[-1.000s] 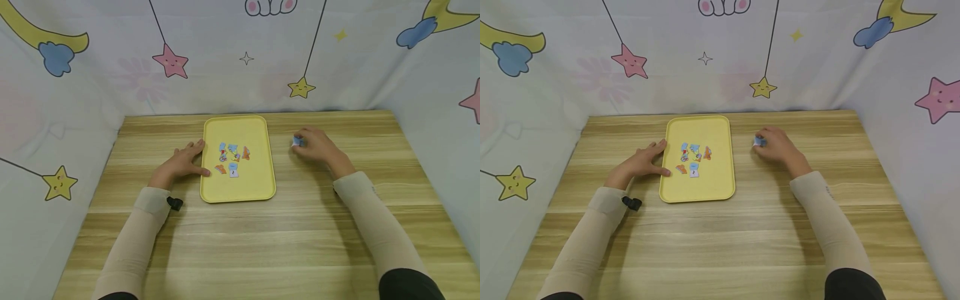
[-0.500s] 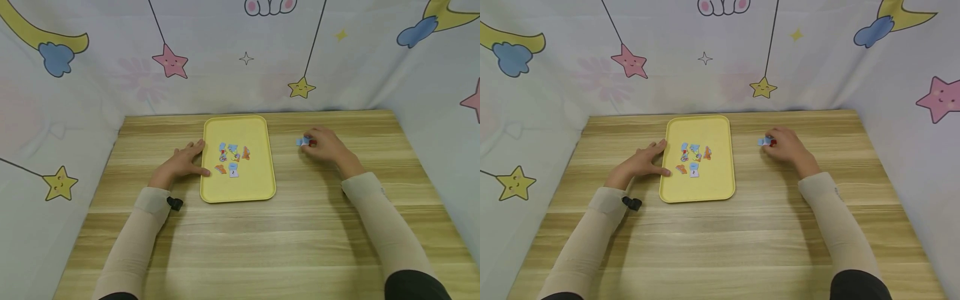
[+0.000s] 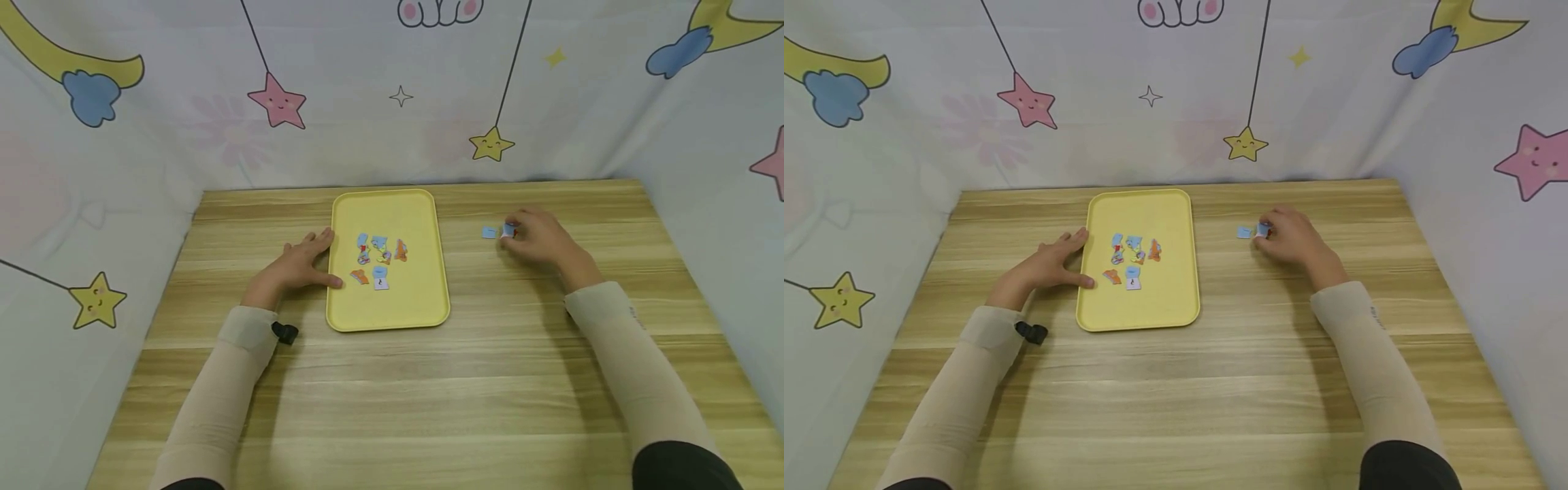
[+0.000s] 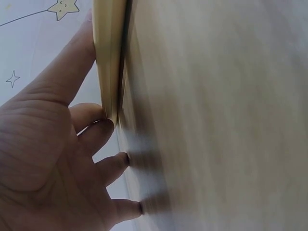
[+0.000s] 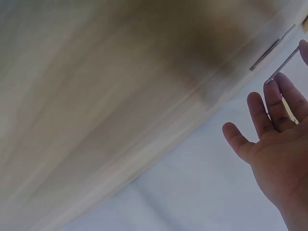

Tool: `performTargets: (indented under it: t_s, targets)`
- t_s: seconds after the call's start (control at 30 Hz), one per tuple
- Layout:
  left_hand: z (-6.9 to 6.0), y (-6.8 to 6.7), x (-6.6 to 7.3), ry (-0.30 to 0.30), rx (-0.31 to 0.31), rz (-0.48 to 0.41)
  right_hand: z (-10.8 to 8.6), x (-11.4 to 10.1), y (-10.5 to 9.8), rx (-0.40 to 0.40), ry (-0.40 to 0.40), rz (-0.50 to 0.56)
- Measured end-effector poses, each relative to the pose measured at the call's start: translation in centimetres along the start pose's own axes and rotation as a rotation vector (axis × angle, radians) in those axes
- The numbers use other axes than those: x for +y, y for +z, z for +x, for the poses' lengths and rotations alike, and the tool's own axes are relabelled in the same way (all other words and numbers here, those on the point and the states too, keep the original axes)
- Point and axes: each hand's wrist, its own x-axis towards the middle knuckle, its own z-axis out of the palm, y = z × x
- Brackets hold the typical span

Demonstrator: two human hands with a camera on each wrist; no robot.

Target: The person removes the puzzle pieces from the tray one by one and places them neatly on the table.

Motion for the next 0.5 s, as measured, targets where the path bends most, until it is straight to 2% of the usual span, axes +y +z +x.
performTargets:
  t_s: [0.5]
  targets:
    - [0.1,0.0,-0.2,-0.003,-0.002,0.007,-1.0,1.9,-0.5,0.014,0.059,0.035]
